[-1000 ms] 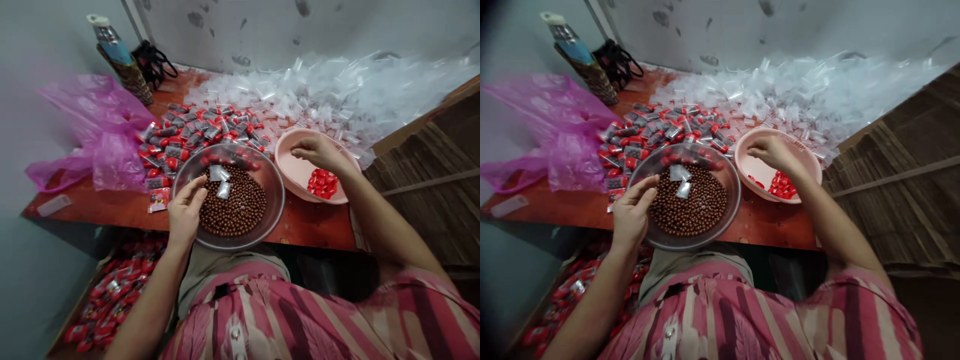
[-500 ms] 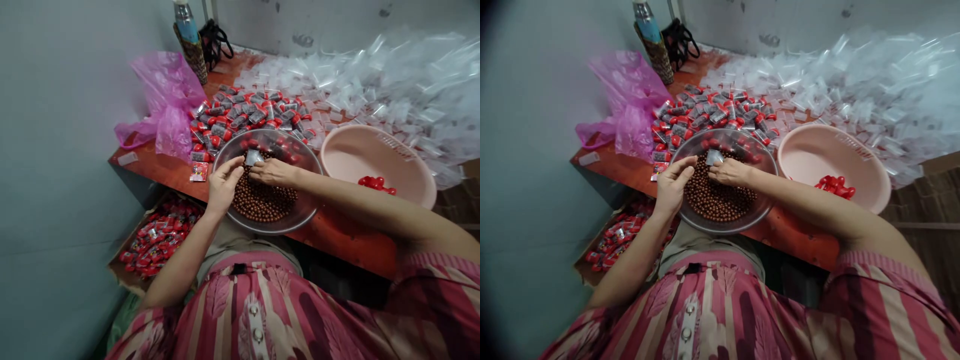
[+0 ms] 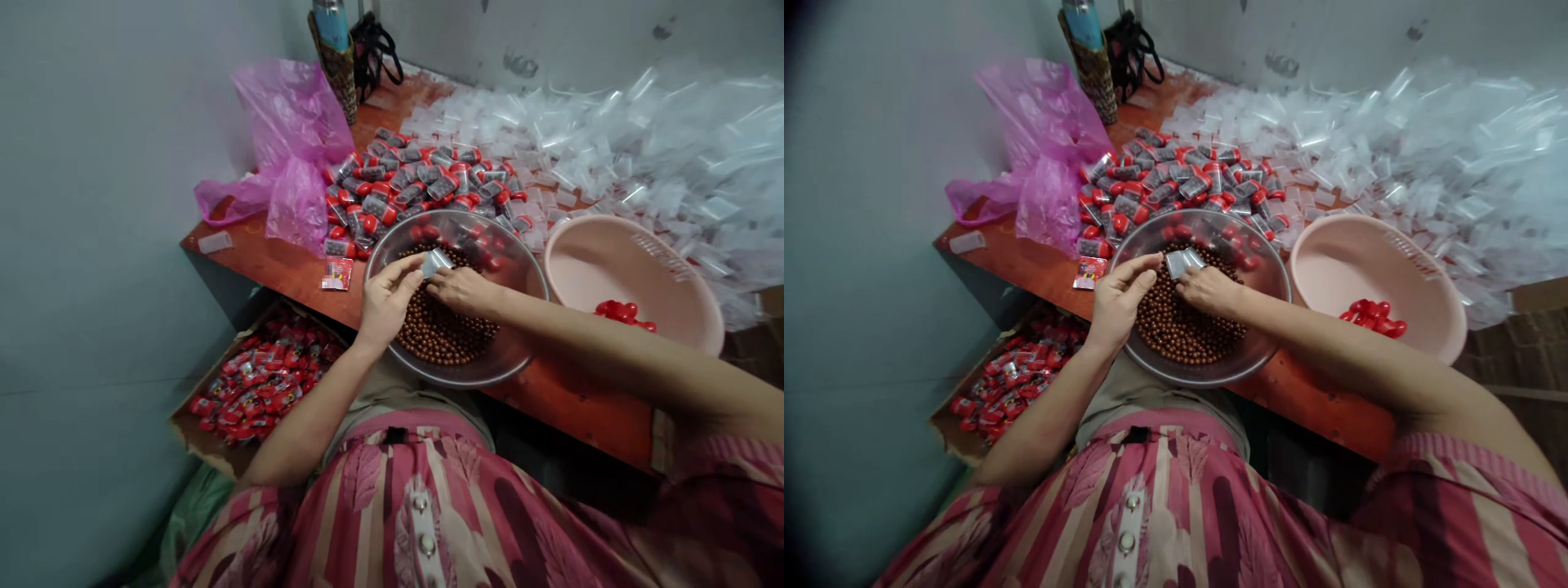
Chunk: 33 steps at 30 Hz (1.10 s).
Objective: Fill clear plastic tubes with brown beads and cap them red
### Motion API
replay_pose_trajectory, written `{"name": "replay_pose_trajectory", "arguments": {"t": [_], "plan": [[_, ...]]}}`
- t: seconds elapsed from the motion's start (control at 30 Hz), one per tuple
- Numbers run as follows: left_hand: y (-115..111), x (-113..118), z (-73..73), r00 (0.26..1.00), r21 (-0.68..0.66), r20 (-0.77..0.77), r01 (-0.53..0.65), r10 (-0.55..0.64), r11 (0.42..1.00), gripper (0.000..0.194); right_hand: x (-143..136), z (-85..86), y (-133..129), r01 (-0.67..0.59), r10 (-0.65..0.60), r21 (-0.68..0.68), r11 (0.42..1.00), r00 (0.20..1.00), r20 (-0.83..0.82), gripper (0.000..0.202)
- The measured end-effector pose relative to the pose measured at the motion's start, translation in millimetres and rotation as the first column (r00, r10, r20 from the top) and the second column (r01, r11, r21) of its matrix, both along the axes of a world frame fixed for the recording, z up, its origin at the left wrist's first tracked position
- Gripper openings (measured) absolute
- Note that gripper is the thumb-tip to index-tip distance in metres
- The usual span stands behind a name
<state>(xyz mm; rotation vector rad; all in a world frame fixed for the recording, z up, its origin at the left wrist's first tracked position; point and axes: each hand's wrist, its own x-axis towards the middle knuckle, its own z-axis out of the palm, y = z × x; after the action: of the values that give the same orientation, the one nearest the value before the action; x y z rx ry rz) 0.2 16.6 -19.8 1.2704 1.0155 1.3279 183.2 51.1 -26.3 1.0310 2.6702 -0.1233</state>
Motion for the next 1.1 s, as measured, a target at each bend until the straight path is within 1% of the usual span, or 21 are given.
{"name": "replay_pose_trajectory", "arguments": {"t": [0.07,0.1,0.17,0.2,0.23,0.27,0.33,0.37,0.4,0.43,0.47,0.53,0.6,0.7,0.77,0.8,0.87,0.93,0.97,1.03,1.1], "plan": [[-0.4,-0.9,-0.7,1.0,0.004,-0.003,-0.011,0.011,1.0,0.025,-15.1,-2.0,-0.5,0.008,-0.016,-0.093,0.996,0.996,-0.093,0.028],[-0.6,-1.4,-1.1,1.0,0.006,0.0,-0.02,0.02,1.0,0.025,-19.8,-1.8,-0.9,0.03,-0.053,-0.152,0.988,0.988,-0.144,0.031],[-1.0,-2.3,-1.5,0.999,0.009,0.003,-0.034,0.034,0.999,0.026,-21.8,1.4,-2.1,0.104,-0.186,-0.298,0.949,0.947,-0.261,0.041],[-1.1,-2.6,-1.5,0.999,0.009,0.005,-0.037,0.037,0.999,0.026,-19.4,4.2,-3.1,0.136,-0.271,-0.382,0.914,0.905,-0.327,0.042],[-1.3,-2.9,-1.5,0.999,0.009,0.009,-0.037,0.037,0.999,0.027,-15.3,7.7,-4.3,0.152,-0.361,-0.469,0.87,0.844,-0.396,0.04],[-1.2,-3.0,-1.4,0.999,0.007,0.013,-0.034,0.034,0.999,0.027,-10.3,11.7,-6.0,0.149,-0.452,-0.558,0.816,0.767,-0.456,0.038],[-0.7,-2.8,-1.7,1.0,-0.006,0.018,-0.019,0.019,1.0,0.029,0.1,20.7,-10.2,0.087,-0.616,-0.716,0.693,0.587,-0.525,0.035],[-0.1,-2.5,-2.2,1.0,-0.018,0.018,-0.003,0.004,1.0,0.031,4.3,25.2,-12.7,0.044,-0.681,-0.769,0.638,0.498,-0.536,0.036],[0.7,-1.9,-2.9,1.0,-0.036,0.017,0.026,-0.026,0.999,0.033,7.5,29.4,-15.3,0.012,-0.733,-0.802,0.598,0.415,-0.54,0.036],[1.7,-1.1,-3.8,0.997,-0.059,0.017,0.07,-0.069,0.996,0.036,9.5,33.3,-17.9,-0.006,-0.769,-0.819,0.574,0.341,-0.541,0.037],[2.6,-0.1,-4.8,0.992,-0.083,0.019,0.123,-0.122,0.989,0.039,10.4,36.8,-20.3,-0.01,-0.789,-0.823,0.568,0.279,-0.548,0.036],[4.5,2.2,-6.2,0.973,-0.12,0.028,0.23,-0.228,0.966,0.042,9.9,42.2,-24.8,0.01,-0.789,-0.805,0.594,0.202,-0.58,0.033],[5.8,4.1,-6.2,0.952,-0.146,0.065,0.306,-0.299,0.941,0.042,8.4,45.6,-28.6,0.049,-0.765,-0.77,0.636,0.17,-0.621,0.032],[7.0,5.0,-3.5,0.924,-0.218,0.2,0.366,-0.325,0.905,0.043,9.3,47.9,-32.8,0.061,-0.739,-0.737,0.673,0.117,-0.664,0.039],[7.7,4.2,-0.8,0.907,-0.279,0.284,0.389,-0.312,0.878,0.042,13.6,49.0,-34.1,0.045,-0.71,-0.71,0.702,0.121,-0.694,0.042],[8.1,3.5,0.5,0.901,-0.304,0.31,0.397,-0.304,0.866,0.042,16.6,49.9,-34.2,0.053,-0.675,-0.676,0.735,0.151,-0.722,0.041],[8.8,2.2,3.4,0.891,-0.343,0.341,0.414,-0.299,0.843,0.041,23.1,52.8,-33.3,0.107,-0.566,-0.56,0.822,0.262,-0.782,0.034],[8.8,1.6,6.9,0.885,-0.37,0.355,0.429,-0.302,0.824,0.042,28.7,57.2,-31.1,0.154,-0.454,-0.429,0.89,0.385,-0.803,0.028],[8.4,1.7,9.2,0.883,-0.379,0.357,0.434,-0.304,0.817,0.043,30.8,59.8,-29.8,0.164,-0.409,-0.376,0.912,0.434,-0.803,0.026],[6.6,2.6,14.4,0.883,-0.384,0.347,0.44,-0.315,0.811,0.045,33.7,65.1,-27.4,0.156,-0.335,-0.298,0.942,0.5,-0.798,0.019],[4.1,4.5,19.7,0.893,-0.383,0.302,0.434,-0.334,0.816,0.044,35.4,68.8,-26.8,0.131,-0.288,-0.258,0.957,0.522,-0.803,0.013]]}}
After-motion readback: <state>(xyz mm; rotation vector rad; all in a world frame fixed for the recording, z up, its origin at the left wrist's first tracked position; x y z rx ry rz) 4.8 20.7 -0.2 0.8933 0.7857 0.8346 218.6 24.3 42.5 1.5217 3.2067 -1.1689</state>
